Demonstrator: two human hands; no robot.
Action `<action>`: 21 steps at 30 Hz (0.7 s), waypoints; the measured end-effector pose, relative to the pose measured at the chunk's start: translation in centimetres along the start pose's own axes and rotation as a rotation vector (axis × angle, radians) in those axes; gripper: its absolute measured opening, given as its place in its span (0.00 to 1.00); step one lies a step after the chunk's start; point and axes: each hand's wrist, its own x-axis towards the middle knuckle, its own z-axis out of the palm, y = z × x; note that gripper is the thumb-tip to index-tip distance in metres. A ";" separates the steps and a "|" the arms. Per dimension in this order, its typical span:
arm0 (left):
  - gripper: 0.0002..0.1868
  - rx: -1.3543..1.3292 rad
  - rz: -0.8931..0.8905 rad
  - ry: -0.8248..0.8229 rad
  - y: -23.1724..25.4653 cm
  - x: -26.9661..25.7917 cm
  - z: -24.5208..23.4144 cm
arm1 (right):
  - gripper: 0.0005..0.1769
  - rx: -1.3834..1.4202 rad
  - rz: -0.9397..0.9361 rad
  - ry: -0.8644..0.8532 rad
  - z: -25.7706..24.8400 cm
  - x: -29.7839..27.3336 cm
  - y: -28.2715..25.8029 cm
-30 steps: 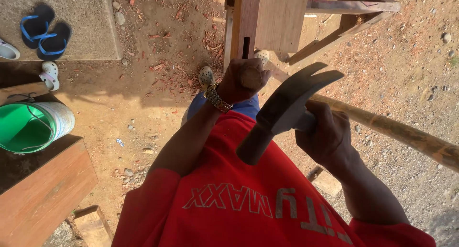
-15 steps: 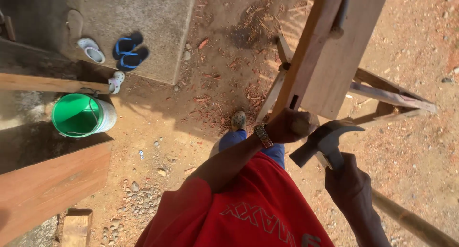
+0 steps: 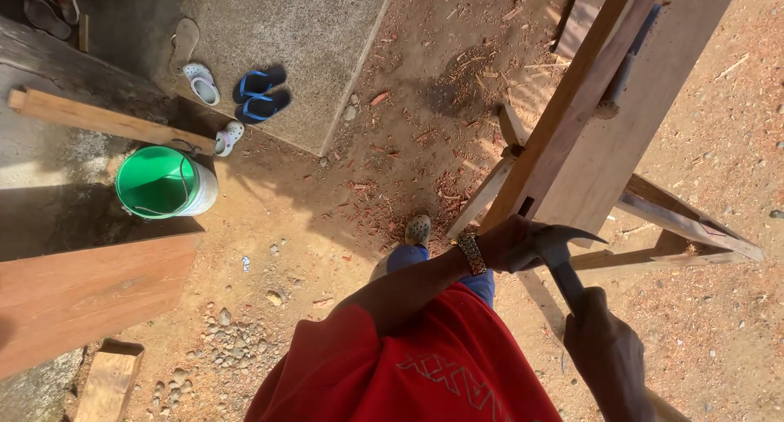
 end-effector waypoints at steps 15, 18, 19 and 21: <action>0.19 0.328 0.457 0.031 -4.3 -0.1 1.1 | 0.10 -0.096 0.145 -0.422 -0.2 0.4 -0.7; 0.21 0.181 0.312 -0.026 -8.3 -0.8 2.7 | 0.12 -0.196 0.166 -0.492 -1.4 0.2 -1.6; 0.21 0.175 0.309 -0.027 -6.8 -1.0 2.2 | 0.12 -0.200 0.171 -0.497 -1.5 -0.2 -1.5; 0.12 0.126 -0.052 -0.123 -3.9 -1.7 1.1 | 0.13 -0.003 0.140 -0.258 -1.5 -1.3 -1.5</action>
